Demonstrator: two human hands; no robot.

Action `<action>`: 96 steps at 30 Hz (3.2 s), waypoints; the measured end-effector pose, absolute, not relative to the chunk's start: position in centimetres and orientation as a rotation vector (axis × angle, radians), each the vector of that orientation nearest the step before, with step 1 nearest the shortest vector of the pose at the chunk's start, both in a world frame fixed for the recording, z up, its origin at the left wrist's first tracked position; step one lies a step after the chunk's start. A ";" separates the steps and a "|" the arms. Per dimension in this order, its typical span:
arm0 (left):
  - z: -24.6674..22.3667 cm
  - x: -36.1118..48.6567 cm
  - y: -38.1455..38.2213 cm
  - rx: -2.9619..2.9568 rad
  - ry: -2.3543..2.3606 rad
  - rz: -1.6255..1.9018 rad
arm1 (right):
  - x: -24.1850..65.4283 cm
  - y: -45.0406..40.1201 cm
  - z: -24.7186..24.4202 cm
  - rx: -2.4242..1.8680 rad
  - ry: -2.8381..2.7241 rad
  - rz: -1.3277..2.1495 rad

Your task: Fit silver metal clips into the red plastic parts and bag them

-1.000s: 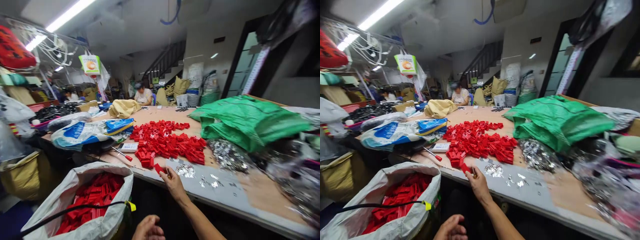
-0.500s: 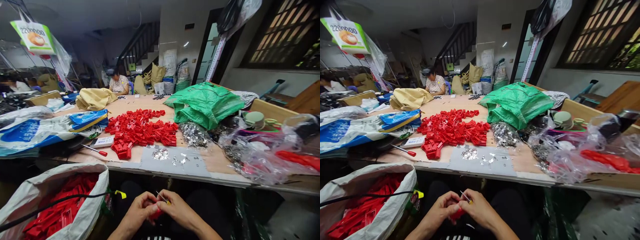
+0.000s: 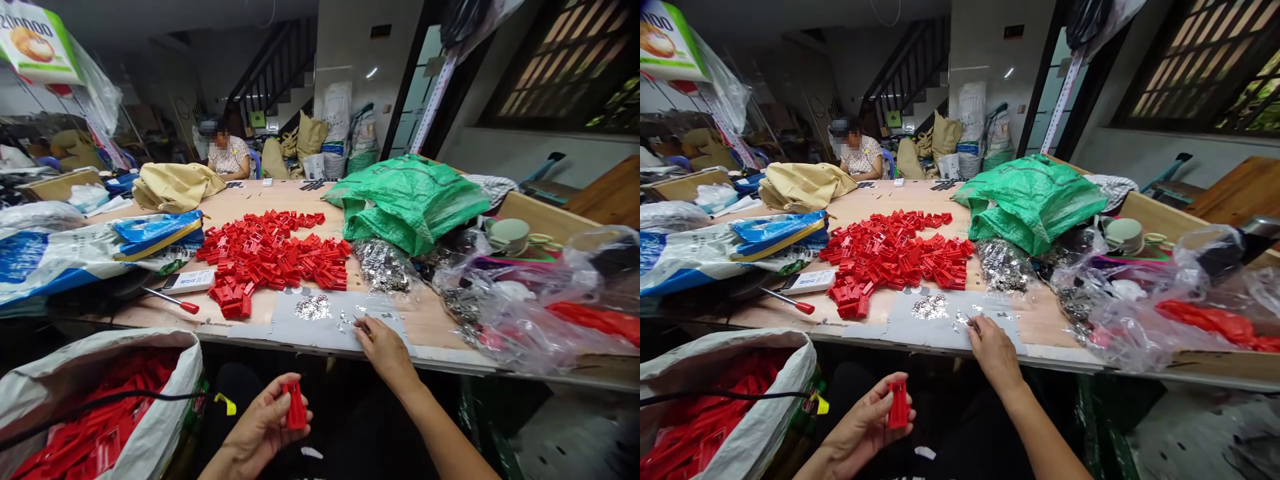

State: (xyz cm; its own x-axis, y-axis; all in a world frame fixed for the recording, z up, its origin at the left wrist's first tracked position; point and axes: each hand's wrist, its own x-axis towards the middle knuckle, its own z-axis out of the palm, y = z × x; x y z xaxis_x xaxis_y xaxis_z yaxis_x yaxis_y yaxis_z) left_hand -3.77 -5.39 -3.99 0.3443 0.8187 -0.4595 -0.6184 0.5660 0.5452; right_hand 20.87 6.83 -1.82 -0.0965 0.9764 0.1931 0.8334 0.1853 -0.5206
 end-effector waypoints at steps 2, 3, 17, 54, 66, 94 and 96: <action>-3.8 -3.5 -4.9 0.268 0.802 0.983 | 21.0 7.5 -1.8 -1.757 -2.034 0.305; -3.7 -3.3 -4.7 0.260 0.819 0.998 | 20.9 7.7 -1.8 -1.775 -2.053 0.285; -2.7 -1.6 -3.0 0.463 0.871 1.242 | 20.3 7.9 -1.6 -1.659 -2.006 0.285; 0.0 -2.0 -5.5 1.642 1.365 1.566 | 14.9 -0.4 2.6 -0.946 -2.068 1.016; 0.0 -2.1 -5.8 1.652 1.368 1.584 | 14.5 0.1 2.0 -1.023 -1.727 1.373; -1.3 -1.6 -6.4 1.557 1.316 1.406 | 14.8 -0.7 -0.1 -0.932 -1.432 1.994; -1.4 -1.6 -6.6 1.556 1.305 1.387 | 14.9 -0.9 -0.4 -0.908 -1.402 2.041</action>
